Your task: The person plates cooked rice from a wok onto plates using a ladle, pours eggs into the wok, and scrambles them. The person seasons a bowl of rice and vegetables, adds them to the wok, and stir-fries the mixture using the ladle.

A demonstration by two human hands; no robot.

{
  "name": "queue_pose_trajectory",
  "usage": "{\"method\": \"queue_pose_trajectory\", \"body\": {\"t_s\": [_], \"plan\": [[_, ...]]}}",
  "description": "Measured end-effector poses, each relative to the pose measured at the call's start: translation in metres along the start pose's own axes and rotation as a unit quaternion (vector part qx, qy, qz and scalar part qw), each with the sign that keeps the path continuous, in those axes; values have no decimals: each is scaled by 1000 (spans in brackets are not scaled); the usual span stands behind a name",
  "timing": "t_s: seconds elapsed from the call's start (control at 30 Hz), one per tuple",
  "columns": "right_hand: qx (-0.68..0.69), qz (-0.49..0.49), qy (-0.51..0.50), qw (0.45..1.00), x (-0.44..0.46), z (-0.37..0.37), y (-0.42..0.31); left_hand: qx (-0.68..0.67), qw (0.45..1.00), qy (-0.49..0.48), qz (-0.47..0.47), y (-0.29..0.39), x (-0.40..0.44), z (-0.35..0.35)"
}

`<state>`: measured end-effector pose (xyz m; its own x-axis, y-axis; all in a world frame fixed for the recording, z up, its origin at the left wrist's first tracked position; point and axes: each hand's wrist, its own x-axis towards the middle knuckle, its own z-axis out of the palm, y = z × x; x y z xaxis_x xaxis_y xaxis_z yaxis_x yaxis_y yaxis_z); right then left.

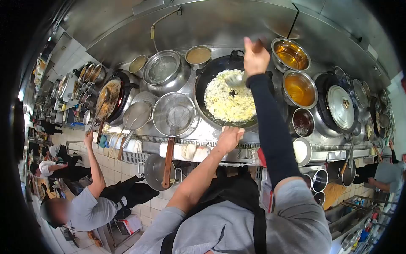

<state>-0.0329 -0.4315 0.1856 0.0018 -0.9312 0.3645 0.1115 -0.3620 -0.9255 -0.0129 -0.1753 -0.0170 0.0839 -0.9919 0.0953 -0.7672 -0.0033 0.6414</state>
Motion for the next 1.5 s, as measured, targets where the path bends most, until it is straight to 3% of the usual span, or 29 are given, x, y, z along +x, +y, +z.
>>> {"method": "queue_pose_trajectory", "body": {"t_s": [0.07, 0.1, 0.2, 0.3, 0.4, 0.43, 0.5, 0.53, 0.57, 0.63, 0.67, 0.7, 0.77, 0.8, 0.87, 0.93, 0.97, 1.03, 1.07, 1.1, 1.13, 1.17, 1.2, 1.23, 1.3, 1.37, 1.43, 1.47, 1.5], "plan": [[35, 25, 17, 999, -11, 5, 53, 24, 999, 5, 23, -10, -4, 14], [-74, -42, -51, 995, -3, -1, 59, 7, 1000, 5, 15, -6, -4, 10], [-42, 15, -18, 999, -11, 15, -18, 10, 1000, -8, -1, -2, -12, 10], [-53, -94, -56, 993, -105, -9, -69, 15, 1000, -12, -14, 4, 7, -3], [7, -70, -80, 994, -88, -39, 37, 8, 1000, -28, -8, 1, -2, 4], [37, 4, -50, 998, -63, -48, 24, 7, 1000, -3, -2, 0, -1, 7], [176, 89, -88, 976, -45, -69, -23, 5, 999, 36, 6, -1, -5, 11], [81, 37, -67, 994, -59, -70, -47, 10, 999, 32, 6, -2, 3, 8], [-17, -84, -75, 994, -80, -76, -58, 15, 1000, 19, 6, -2, -2, 7], [-68, -53, -118, 989, -104, -83, 13, 12, 1000, -14, -8, 0, -12, 10], [-100, -23, -121, 987, -94, -88, 1, 6, 999, -29, -21, 1, -16, 9], [-74, -37, -112, 990, -65, -93, 6, 5, 999, -27, -32, -1, -2, 4], [56, 51, -106, 991, -47, -106, -30, 1, 999, -23, -29, -5, -13, 2], [121, 38, -146, 981, -55, -120, -54, -2, 1000, -15, -23, -7, -7, 2], [-73, -77, -197, 975, -64, -128, -35, -1, 1000, 1, -2, -13, -1, 6], [-111, -25, -250, 962, -47, -130, -4, -2, 1000, -26, -11, -9, -8, 1], [-52, 48, -195, 978, -24, -125, -10, -1, 999, -29, -13, -7, -1, -3], [82, 77, -223, 968, -3, -135, -47, -8, 999, -35, -20, -10, -1, -5], [63, 26, -216, 974, -4, -141, -38, -6, 999, -36, -22, -10, -4, -5], [-7, 3, -142, 990, -20, -114, -27, -2, 999, -33, -24, -11, 0, -4], [-29, 18, -202, 979, -12, -106, -5, 12, 1000, 17, 11, -18, 0, 5], [-55, 34, -262, 963, 9, -101, 13, -6, 999, -34, -35, -5, -2, -8], [-3, 46, -167, 985, 27, -83, 9, 6, 998, -57, -35, -2, 4, -16], [155, 88, -149, 973, 33, -74, -10, 18, 995, -90, -34, -1, 0, -19], [190, 53, -75, 978, 18, -66, -50, 23, 996, -83, -35, -4, 2, -19], [80, -8, 55, 995, -20, -45, -4, 33, 997, -62, -36, -7, -4, -16], [70, 33, -2, 997, -69, -34, 33, 52, 998, -26, -30, -5, -6, -7], [73, 39, -55, 995, -70, -29, 17, 34, 998, 44, -25, -8, -12, 7], [74, 60, -105, 990, -86, -31, -2, 24, 999, 43, -21, 3, -31, 2]]}}
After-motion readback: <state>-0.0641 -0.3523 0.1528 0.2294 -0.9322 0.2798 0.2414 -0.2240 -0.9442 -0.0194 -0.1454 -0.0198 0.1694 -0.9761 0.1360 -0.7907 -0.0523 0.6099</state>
